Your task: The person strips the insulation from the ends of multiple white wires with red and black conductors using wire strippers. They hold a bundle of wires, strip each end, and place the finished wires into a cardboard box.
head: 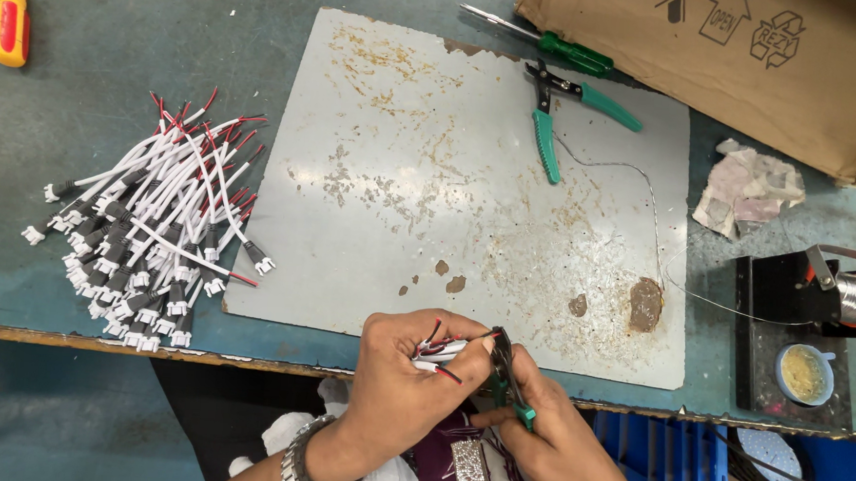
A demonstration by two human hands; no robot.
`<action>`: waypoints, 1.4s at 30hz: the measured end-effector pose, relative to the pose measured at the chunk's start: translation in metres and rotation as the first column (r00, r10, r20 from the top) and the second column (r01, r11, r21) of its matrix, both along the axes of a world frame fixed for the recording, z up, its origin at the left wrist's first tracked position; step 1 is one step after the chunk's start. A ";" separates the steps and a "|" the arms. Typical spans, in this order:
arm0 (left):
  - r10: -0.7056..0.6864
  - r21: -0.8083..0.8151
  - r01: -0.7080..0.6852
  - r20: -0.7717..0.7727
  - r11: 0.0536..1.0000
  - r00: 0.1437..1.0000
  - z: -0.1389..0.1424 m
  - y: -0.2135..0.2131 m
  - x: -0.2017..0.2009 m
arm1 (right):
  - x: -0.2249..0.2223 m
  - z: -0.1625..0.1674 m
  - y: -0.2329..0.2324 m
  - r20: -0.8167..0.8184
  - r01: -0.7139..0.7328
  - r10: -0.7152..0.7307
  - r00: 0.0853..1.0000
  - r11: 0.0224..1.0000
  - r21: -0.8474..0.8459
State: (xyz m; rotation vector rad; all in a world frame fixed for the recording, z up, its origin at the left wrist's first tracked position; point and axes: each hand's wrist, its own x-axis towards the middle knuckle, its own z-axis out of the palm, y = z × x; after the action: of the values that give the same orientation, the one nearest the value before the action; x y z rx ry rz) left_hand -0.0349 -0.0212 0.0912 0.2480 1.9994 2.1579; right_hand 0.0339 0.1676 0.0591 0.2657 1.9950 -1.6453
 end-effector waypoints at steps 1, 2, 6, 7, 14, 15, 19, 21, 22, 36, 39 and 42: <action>0.001 0.001 -0.001 0.005 1.000 1.000 0.000 0.000 0.000 | 0.000 -0.001 0.000 -0.037 0.001 -0.001 0.999 1.000 0.003; 0.001 0.001 -0.002 0.009 1.000 1.000 0.000 0.000 0.000 | 0.000 -0.001 -0.001 -0.075 0.002 -0.001 0.997 1.000 0.006; 0.001 0.032 -0.001 -0.024 0.999 1.000 0.000 0.000 0.000 | -0.001 -0.001 -0.001 -0.093 0.003 -0.004 0.996 1.000 -0.004; -0.001 0.026 0.002 -0.016 1.000 1.000 0.000 0.000 0.000 | -0.001 -0.001 -0.001 -0.103 0.000 0.000 0.995 1.000 0.002; -0.034 0.035 0.030 0.128 0.999 0.991 0.001 0.000 0.000 | -0.006 0.004 -0.007 -0.105 -0.012 0.009 0.994 1.000 -0.029; -0.047 0.045 0.039 0.179 0.998 0.983 0.000 0.000 0.000 | -0.006 0.005 -0.008 -0.116 -0.006 -0.001 0.993 0.998 -0.059; -0.025 0.029 0.025 -0.006 0.999 1.000 -0.001 0.000 0.000 | -0.008 0.009 -0.009 -0.058 -0.004 0.005 0.998 1.000 0.013; -0.022 0.019 0.021 0.010 1.000 1.000 -0.002 0.000 0.000 | -0.008 0.011 -0.009 -0.033 -0.001 0.001 0.999 1.000 0.013; -0.022 0.013 0.022 0.013 1.000 1.000 -0.002 0.000 0.000 | -0.008 0.012 -0.009 -0.023 0.005 -0.005 1.000 1.000 0.005; -0.084 0.095 0.070 0.155 0.993 0.984 -0.002 0.000 0.001 | -0.006 0.004 -0.006 -0.054 -0.001 -0.003 0.999 0.997 -0.080; -0.076 0.096 0.071 0.050 0.993 0.996 -0.003 0.000 0.001 | -0.005 0.000 -0.006 0.005 0.054 -0.053 0.999 0.989 -0.134; -0.085 0.131 0.064 0.162 0.989 0.983 -0.005 0.002 0.001 | -0.004 -0.004 -0.006 -0.010 0.045 -0.047 0.999 0.991 -0.125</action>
State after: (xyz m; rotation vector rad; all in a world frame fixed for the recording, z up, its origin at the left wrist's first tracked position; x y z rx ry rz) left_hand -0.0339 -0.0192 0.0861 0.1503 1.7404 2.1816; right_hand 0.0296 0.1615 0.0550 0.2569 1.8990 -1.7973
